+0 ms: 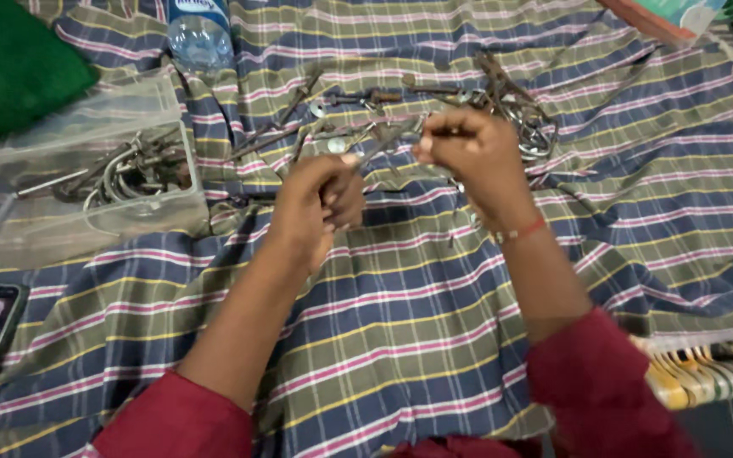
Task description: The person assembles metal hardware components by hand on a striped fabric surface. They pick up bolts, nuts, and washers, screw them together, and place the finished assemblies into a clear plastic container.
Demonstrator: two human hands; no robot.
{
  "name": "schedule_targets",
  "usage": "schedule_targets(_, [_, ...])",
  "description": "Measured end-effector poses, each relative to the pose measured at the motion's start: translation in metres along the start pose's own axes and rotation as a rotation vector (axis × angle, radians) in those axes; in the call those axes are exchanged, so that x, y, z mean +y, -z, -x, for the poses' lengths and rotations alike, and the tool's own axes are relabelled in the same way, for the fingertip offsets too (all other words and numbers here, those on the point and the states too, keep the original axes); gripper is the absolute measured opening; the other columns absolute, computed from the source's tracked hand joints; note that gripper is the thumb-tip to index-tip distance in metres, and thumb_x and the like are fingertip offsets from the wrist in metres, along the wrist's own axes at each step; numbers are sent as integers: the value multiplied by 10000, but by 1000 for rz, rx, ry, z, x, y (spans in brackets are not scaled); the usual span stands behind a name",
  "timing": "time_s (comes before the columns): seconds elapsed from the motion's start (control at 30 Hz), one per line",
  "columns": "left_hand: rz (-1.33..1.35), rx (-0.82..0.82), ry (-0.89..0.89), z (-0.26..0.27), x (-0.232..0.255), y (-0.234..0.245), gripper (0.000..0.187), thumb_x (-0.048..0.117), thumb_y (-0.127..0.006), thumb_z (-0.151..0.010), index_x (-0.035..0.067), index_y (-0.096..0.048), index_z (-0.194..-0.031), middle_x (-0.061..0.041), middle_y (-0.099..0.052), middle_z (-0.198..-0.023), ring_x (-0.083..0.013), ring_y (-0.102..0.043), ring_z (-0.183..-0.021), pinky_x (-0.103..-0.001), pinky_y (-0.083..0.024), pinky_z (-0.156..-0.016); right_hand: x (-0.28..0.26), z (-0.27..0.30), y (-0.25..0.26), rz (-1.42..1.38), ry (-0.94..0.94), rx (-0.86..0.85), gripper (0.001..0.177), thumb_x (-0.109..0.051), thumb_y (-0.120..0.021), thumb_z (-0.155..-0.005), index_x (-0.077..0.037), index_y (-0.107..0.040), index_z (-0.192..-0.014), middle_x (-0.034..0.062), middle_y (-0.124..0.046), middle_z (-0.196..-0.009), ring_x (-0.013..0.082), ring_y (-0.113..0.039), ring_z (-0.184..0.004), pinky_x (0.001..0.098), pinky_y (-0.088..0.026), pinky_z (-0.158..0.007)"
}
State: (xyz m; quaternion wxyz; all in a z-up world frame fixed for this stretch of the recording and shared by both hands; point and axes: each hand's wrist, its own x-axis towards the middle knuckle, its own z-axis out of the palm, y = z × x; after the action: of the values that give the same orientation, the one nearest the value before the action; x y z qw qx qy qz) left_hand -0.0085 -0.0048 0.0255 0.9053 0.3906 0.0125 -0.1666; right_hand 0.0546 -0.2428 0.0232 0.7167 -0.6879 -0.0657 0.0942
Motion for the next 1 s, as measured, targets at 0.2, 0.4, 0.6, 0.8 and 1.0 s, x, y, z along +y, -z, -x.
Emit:
schedule_targets(0.2, [18, -97, 23, 2, 2, 5, 469, 327, -547, -1000, 135, -346, -622, -13, -288, -533, -154, -276, -463, -368, -311, -558, -17, 14, -7, -125, 0, 8, 248, 15, -738, -927, 63, -684, -1165, 116, -737, -1069, 195, -760, -985, 296, -648, -879])
schedule_targets(0.4, [45, -188, 58, 2, 8, 8, 505, 373, -520, -1039, 147, -339, -625, 8, -255, -528, -120, -226, -451, -317, -250, -494, -37, 20, -9, -136, 92, -18, 260, 6, -728, -972, 60, -697, -1225, 120, -739, -1128, 176, -745, -1020, 294, -650, -911])
schedule_targets(0.6, [-10, -213, 58, 6, 19, 2, 559, 446, -487, -1056, 145, -332, -612, 4, -254, -511, -136, -225, -433, -334, -271, -513, -35, 22, -6, -29, 202, -100, 258, 3, -719, -1032, 63, -682, -1280, 126, -735, -1179, 186, -746, -1067, 312, -643, -941])
schedule_targets(0.8, [-50, -241, 102, 10, 28, 1, 573, 491, -487, -1054, 145, -332, -624, 12, -259, -537, -127, -236, -450, -328, -290, -534, -38, 22, -4, 157, 262, -166, 216, -49, -649, -1096, 31, -680, -1294, 106, -738, -1105, 188, -768, -1006, 316, -664, -903])
schedule_targets(1.0, [-122, -197, 73, 11, 28, -2, 586, 504, -480, -1046, 144, -329, -609, 11, -267, -521, -131, -247, -430, -339, -328, -543, -37, 22, -2, 267, 309, -153, 181, -41, -642, -1114, 52, -684, -1263, 99, -712, -1085, 158, -735, -953, 298, -641, -872])
